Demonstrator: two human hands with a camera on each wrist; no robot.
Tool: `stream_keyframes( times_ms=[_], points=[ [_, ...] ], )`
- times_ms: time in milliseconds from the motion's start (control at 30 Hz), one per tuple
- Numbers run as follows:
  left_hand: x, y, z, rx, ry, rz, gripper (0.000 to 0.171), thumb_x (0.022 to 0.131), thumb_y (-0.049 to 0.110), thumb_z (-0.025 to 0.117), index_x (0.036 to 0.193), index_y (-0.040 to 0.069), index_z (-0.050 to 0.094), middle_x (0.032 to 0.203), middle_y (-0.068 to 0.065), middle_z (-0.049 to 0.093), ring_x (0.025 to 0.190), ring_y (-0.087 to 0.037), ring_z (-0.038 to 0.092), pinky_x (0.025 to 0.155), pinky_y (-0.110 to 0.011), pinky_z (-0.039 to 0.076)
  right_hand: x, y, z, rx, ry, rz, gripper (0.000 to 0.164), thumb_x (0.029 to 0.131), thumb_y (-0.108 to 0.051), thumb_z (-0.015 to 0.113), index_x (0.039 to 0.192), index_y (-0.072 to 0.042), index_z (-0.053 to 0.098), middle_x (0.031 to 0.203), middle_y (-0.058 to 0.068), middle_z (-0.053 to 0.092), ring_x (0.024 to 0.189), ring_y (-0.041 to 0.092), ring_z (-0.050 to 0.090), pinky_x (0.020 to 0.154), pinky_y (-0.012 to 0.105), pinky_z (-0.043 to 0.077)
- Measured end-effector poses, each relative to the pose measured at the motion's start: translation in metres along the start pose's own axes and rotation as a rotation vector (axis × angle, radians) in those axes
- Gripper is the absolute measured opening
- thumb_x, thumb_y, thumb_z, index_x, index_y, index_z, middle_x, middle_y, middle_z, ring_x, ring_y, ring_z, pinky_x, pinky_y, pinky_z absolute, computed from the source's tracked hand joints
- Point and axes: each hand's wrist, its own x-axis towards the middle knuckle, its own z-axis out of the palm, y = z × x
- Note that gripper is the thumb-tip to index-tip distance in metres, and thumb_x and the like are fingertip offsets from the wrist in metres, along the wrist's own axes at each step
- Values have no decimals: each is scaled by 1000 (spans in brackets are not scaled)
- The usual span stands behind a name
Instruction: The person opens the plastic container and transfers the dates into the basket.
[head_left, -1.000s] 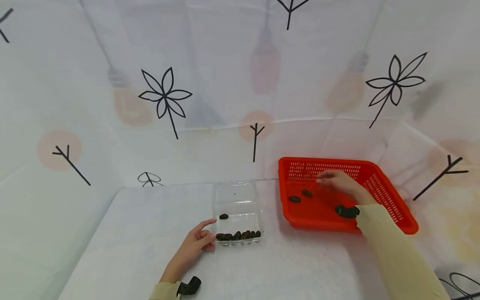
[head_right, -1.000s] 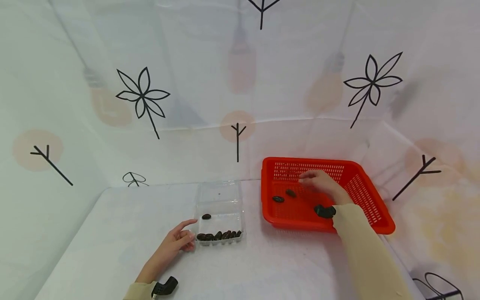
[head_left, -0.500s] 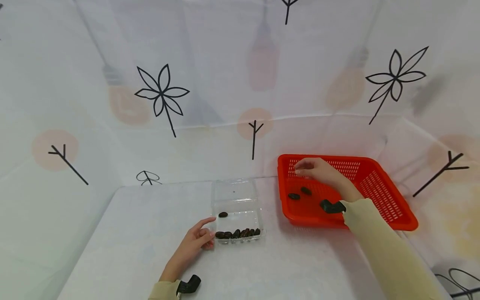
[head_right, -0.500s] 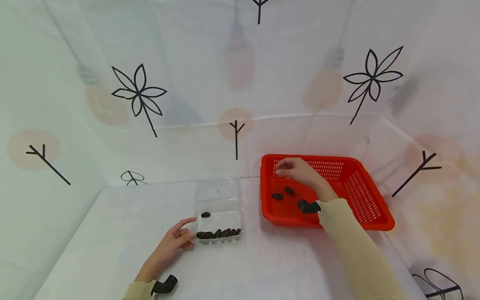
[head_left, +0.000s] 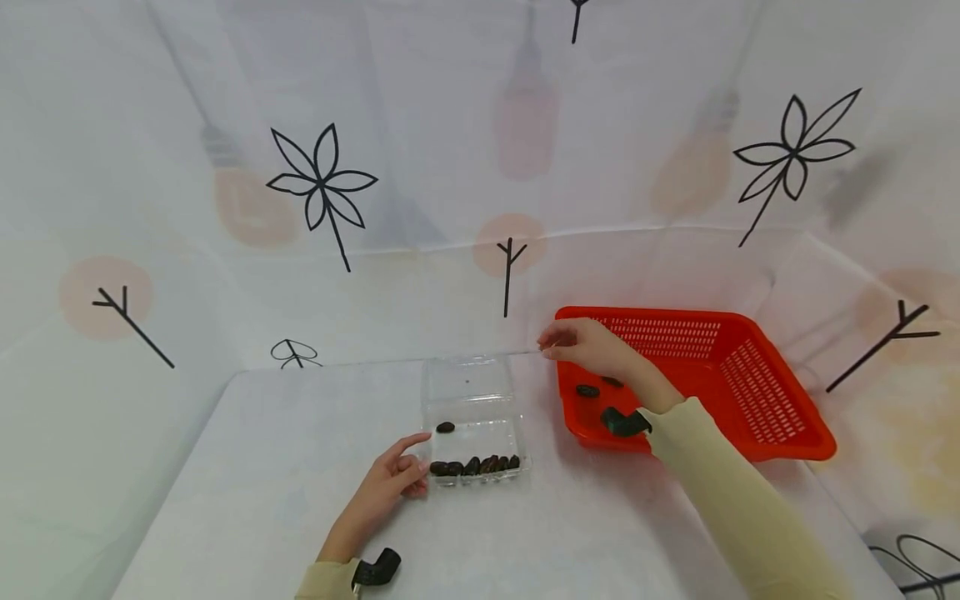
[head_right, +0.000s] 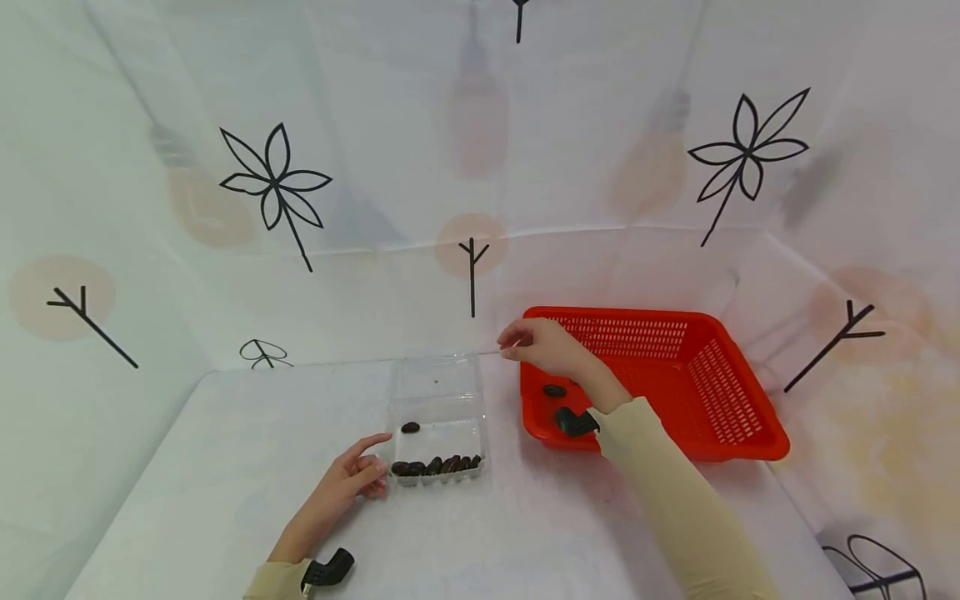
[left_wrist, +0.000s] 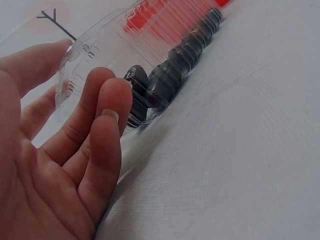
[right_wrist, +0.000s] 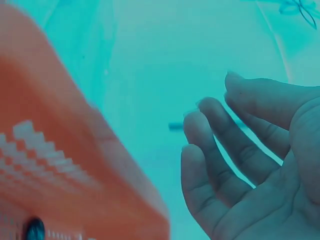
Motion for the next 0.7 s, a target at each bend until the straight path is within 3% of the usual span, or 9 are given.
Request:
stream_keyframes(
  times_ms=[233, 567, 700],
  points=[
    [-1, 1, 0, -2, 0, -10, 56, 100, 18, 62, 150, 6, 40, 86, -14, 64, 74, -17, 62, 69, -27, 52, 11, -18, 35, 8, -60, -69, 15, 94, -16, 71, 109, -14, 70, 101, -2, 69, 99, 20, 63, 85, 38, 52],
    [-2, 1, 1, -4, 13, -18, 56, 99, 17, 64, 149, 6, 42, 86, -12, 65, 73, -16, 62, 68, -27, 52, 24, -36, 72, -16, -233, -168, 14, 95, -10, 68, 108, -11, 72, 102, 1, 70, 96, 18, 63, 84, 31, 53],
    [-1, 3, 2, -6, 20, -32, 56, 99, 17, 64, 149, 6, 42, 86, -12, 65, 73, -16, 62, 68, -27, 52, 31, -35, 84, -5, -309, -161, 15, 95, -7, 68, 109, -9, 73, 103, 7, 71, 93, 16, 63, 83, 28, 52]
  ],
)
